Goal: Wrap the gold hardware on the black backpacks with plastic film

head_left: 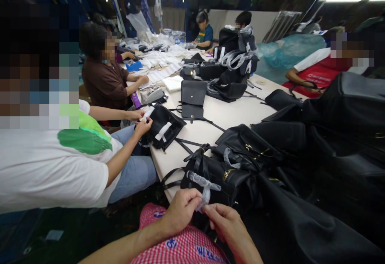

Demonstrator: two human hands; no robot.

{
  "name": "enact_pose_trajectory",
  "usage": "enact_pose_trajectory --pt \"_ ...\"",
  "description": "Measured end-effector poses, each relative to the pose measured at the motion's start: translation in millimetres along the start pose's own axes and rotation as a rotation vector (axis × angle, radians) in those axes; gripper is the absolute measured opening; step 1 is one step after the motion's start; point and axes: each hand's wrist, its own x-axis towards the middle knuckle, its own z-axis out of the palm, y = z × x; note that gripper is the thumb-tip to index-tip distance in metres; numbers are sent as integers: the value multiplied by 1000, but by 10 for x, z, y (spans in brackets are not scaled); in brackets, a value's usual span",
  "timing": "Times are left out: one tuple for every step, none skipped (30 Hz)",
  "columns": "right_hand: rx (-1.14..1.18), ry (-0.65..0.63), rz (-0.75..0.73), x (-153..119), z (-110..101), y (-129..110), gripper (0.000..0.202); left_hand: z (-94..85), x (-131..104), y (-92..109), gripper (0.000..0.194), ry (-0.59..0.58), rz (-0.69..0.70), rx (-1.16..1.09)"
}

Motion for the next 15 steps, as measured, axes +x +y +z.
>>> enact_pose_trajectory --pt "79 -22 34 -14 -13 26 44 6 6 12 25 12 9 28" --pt "158 -33 58 -24 -22 53 44 14 10 24 25 19 17 49" --pt "227 -32 72 -31 -24 78 44 22 13 35 25 20 23 65" --pt "279 -22 81 -34 -21 98 44 31 16 45 25 19 28 77" --pt "315 -8 86 -34 -14 112 45 39 18 53 25 19 33 89" --pt "335 5 87 -30 -5 121 46 46 20 58 25 20 37 100" --pt "345 17 83 -23 6 124 46 51 23 62 24 23 39 107" --pt "350 25 74 -14 17 123 47 56 26 63 24 27 40 111" --pt "354 32 61 -3 26 123 46 58 30 62 24 27 38 111" --pt "360 37 49 11 33 124 46 58 34 58 23 23 33 107" --pt "367 44 44 28 38 129 46 56 39 52 23 18 25 94" --pt "373 57 44 47 43 140 47 52 45 42 23 11 14 72" --pt "377 75 48 69 47 157 48 46 50 29 23 4 -2 38" --pt "379 94 47 91 53 181 50 40 56 13 23 -6 -23 -1" --pt "381 110 38 112 59 209 52 33 61 -7 22 -16 -48 -46"
